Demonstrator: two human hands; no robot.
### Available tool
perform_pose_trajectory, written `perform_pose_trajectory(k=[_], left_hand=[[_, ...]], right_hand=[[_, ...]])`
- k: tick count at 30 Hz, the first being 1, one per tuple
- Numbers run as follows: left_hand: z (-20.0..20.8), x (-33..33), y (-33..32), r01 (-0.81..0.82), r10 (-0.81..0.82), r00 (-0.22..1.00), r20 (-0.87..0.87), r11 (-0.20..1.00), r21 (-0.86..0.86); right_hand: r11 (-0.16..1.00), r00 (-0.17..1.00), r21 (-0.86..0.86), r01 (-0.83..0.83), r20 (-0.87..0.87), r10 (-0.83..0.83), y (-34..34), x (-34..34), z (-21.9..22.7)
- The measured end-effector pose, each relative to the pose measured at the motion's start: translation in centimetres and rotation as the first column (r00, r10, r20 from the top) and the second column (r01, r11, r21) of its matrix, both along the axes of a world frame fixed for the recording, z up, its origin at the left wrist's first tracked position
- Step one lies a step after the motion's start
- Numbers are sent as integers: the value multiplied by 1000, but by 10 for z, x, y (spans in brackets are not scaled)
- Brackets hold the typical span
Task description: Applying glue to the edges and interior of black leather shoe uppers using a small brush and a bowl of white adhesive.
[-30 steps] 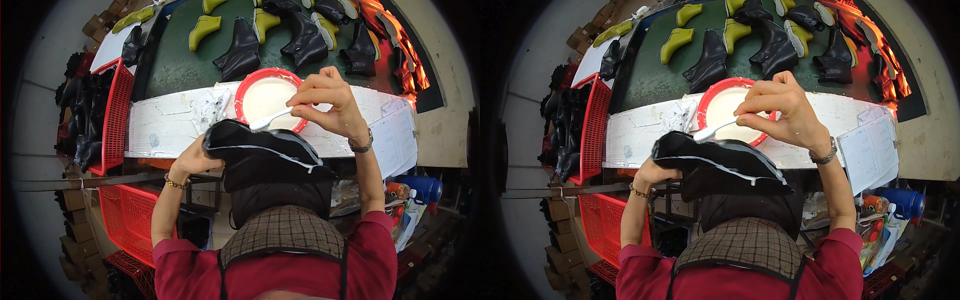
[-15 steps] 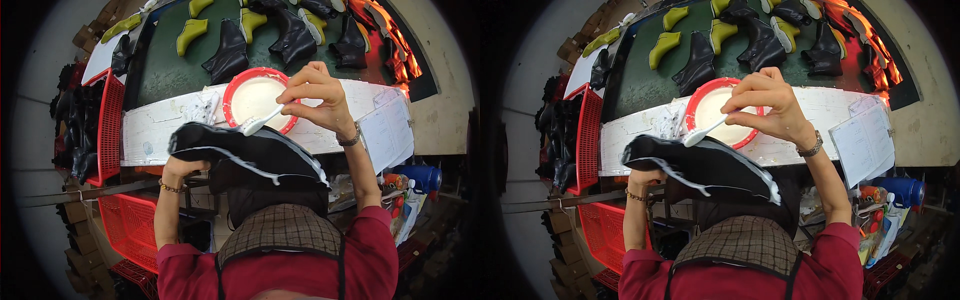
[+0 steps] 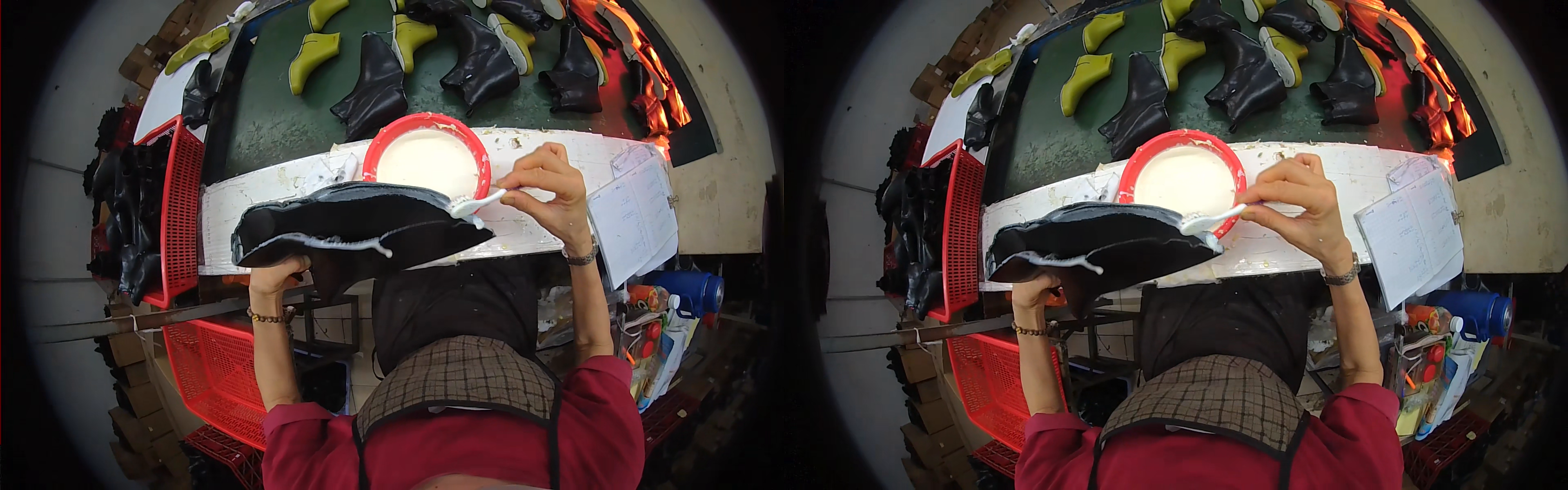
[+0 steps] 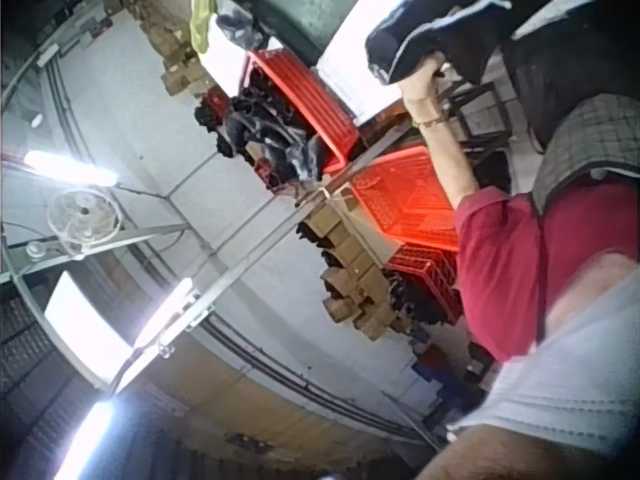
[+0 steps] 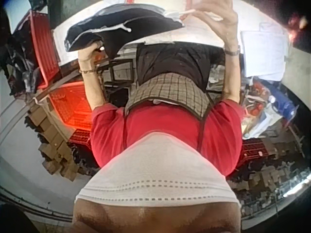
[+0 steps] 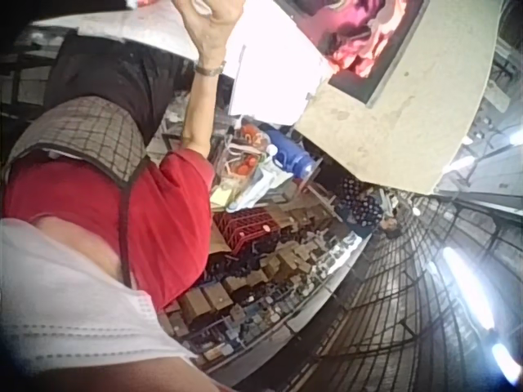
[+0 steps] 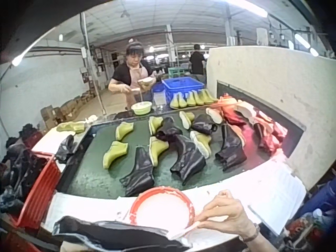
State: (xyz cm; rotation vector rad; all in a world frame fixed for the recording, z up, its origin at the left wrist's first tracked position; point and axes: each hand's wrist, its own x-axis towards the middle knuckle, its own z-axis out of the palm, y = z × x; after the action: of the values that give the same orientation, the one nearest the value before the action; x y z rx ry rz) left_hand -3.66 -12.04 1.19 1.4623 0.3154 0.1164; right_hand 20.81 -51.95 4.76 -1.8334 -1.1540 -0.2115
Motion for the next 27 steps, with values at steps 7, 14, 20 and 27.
perform_pose_trajectory(k=[7,14,20,27], left_hand=[[18,13,-27,-126,120,991,-60,986,-106],[36,13,-44,-34,38,998,-57,997,70],[47,7,-43,-55,78,995,-60,945,323],[60,37,-26,-340,343,938,47,939,-53]], right_hand=[[990,950,98,101,-306,-66,5,-3,6],[1000,998,18,3,-63,-2,63,-17,61],[999,985,23,-26,-171,29,76,-11,57],[910,872,-227,347,-280,-402,-11,62,-36]])
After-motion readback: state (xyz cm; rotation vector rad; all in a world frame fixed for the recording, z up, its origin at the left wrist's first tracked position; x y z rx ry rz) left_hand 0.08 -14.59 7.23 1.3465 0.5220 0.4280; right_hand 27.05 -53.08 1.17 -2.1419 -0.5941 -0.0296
